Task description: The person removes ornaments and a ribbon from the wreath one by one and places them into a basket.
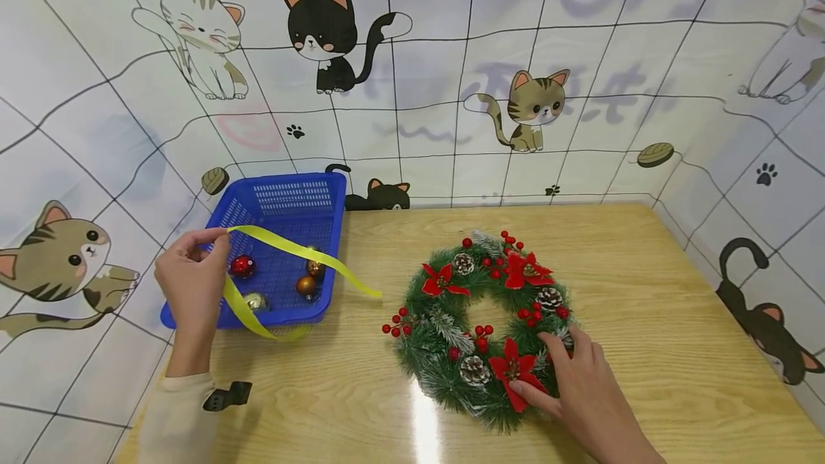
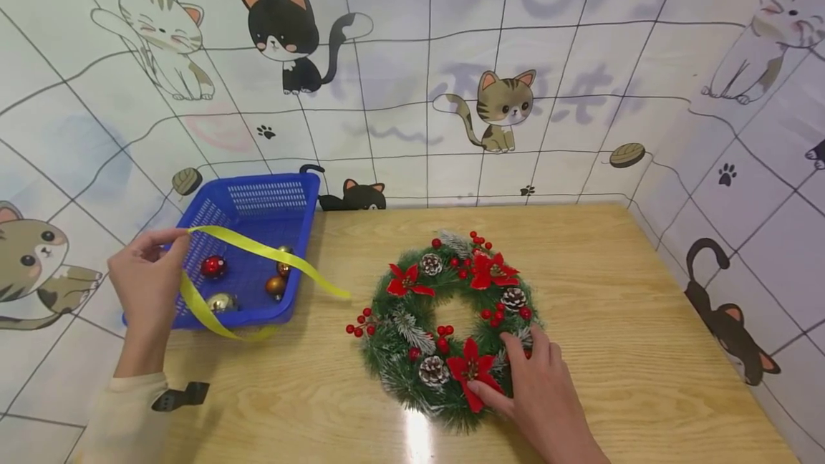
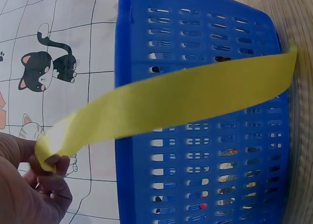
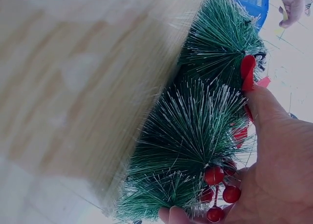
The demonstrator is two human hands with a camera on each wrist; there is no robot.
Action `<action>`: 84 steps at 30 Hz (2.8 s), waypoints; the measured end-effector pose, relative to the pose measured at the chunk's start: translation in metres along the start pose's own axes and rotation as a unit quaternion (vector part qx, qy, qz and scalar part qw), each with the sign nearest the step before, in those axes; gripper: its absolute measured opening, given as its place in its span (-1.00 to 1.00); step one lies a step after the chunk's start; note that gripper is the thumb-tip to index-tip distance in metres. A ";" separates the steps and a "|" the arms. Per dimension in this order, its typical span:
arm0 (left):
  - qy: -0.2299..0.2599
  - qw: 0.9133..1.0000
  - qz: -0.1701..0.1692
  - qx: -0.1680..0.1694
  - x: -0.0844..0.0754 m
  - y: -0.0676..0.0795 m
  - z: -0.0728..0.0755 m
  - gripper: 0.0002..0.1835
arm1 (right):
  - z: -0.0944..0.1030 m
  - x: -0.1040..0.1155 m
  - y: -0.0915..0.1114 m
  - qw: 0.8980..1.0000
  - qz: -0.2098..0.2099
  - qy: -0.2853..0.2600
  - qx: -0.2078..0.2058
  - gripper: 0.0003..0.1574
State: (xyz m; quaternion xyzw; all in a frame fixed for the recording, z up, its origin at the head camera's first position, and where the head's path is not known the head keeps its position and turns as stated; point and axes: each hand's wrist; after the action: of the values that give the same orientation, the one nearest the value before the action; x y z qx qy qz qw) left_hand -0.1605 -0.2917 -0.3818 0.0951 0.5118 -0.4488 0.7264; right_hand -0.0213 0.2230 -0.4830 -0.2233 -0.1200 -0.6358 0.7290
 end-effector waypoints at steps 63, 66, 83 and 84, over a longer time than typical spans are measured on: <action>-0.077 0.995 -0.010 0.058 0.012 0.000 0.006 -0.57 | 0.002 0.003 0.001 1.000 -0.012 -0.007 0.007 0.13; -0.100 0.992 -0.005 0.079 0.014 0.000 0.004 -0.58 | 0.002 0.003 0.001 1.000 -0.013 -0.007 0.008 0.13; -0.124 0.967 -0.187 0.120 0.011 0.040 -0.007 -0.59 | 0.009 0.002 -0.001 0.999 -0.003 0.011 0.030 0.13; -0.122 0.963 -0.201 0.133 0.010 0.043 -0.009 -0.53 | 0.009 0.002 -0.001 0.999 -0.006 0.010 0.033 0.14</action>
State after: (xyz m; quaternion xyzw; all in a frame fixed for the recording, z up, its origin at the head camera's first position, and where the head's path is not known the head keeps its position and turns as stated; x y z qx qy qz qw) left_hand -0.1333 -0.2666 -0.4078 0.0303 0.3632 -0.6580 0.6590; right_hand -0.0211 0.2250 -0.4742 -0.1918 -0.1347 -0.6378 0.7337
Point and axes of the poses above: each hand's wrist, its own y-axis away from the middle knuckle, its own z-axis out of the back of the hand, x = y × z, and after that the axes turned 11 degrees about -y, right-handed
